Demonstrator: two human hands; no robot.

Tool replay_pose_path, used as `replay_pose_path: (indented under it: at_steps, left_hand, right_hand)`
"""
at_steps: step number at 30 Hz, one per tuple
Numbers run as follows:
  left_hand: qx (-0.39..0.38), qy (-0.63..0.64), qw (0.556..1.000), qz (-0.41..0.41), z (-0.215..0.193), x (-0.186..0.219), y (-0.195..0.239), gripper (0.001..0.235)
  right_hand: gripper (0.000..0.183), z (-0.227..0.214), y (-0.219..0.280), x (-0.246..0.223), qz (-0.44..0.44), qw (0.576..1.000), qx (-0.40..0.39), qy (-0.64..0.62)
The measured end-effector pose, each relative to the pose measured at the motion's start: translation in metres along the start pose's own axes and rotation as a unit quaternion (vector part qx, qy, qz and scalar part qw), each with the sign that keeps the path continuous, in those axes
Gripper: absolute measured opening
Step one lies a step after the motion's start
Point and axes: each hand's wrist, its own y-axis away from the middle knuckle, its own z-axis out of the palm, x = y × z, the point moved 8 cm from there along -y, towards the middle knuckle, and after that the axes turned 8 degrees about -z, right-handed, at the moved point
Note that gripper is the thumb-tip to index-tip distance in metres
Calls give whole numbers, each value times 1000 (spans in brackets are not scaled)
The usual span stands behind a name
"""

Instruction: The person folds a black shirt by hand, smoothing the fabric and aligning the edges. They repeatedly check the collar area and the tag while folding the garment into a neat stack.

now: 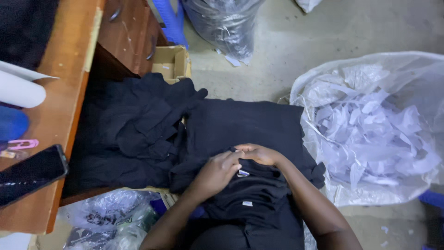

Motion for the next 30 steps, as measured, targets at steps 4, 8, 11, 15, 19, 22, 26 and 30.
replay_pose_path:
  at_steps: [4, 8, 11, 15, 19, 22, 26, 30]
  left_hand:
    - [8, -21, 1000, 14, 11, -1, 3, 35]
    - [8, -39, 999, 28, 10, 7, 5, 31]
    - [6, -41, 999, 17, 13, 10, 10, 36]
    - [-10, -24, 1000, 14, 16, 9, 18, 43]
    - [-3, 11, 1000, 0, 15, 2, 19, 47]
    - [-11, 18, 1000, 8, 12, 9, 20, 46]
    - [-12, 12, 1000, 21, 12, 11, 18, 48]
    - [4, 35, 999, 17, 0, 17, 20, 39]
  right_hand:
    - [23, -32, -3, 36, 7, 1000, 10, 1]
    - [24, -36, -7, 46, 7, 1000, -3, -14]
    - [22, -17, -8, 27, 5, 1000, -6, -29]
    - [23, -26, -12, 45, 2, 999, -15, -39]
    - [24, -25, -9, 46, -1, 1000, -22, -14]
    - [23, -28, -5, 53, -2, 1000, -20, -19]
    - [20, -9, -2, 24, -17, 999, -29, -15]
    - [23, -15, -7, 33, -5, 1000, -11, -9]
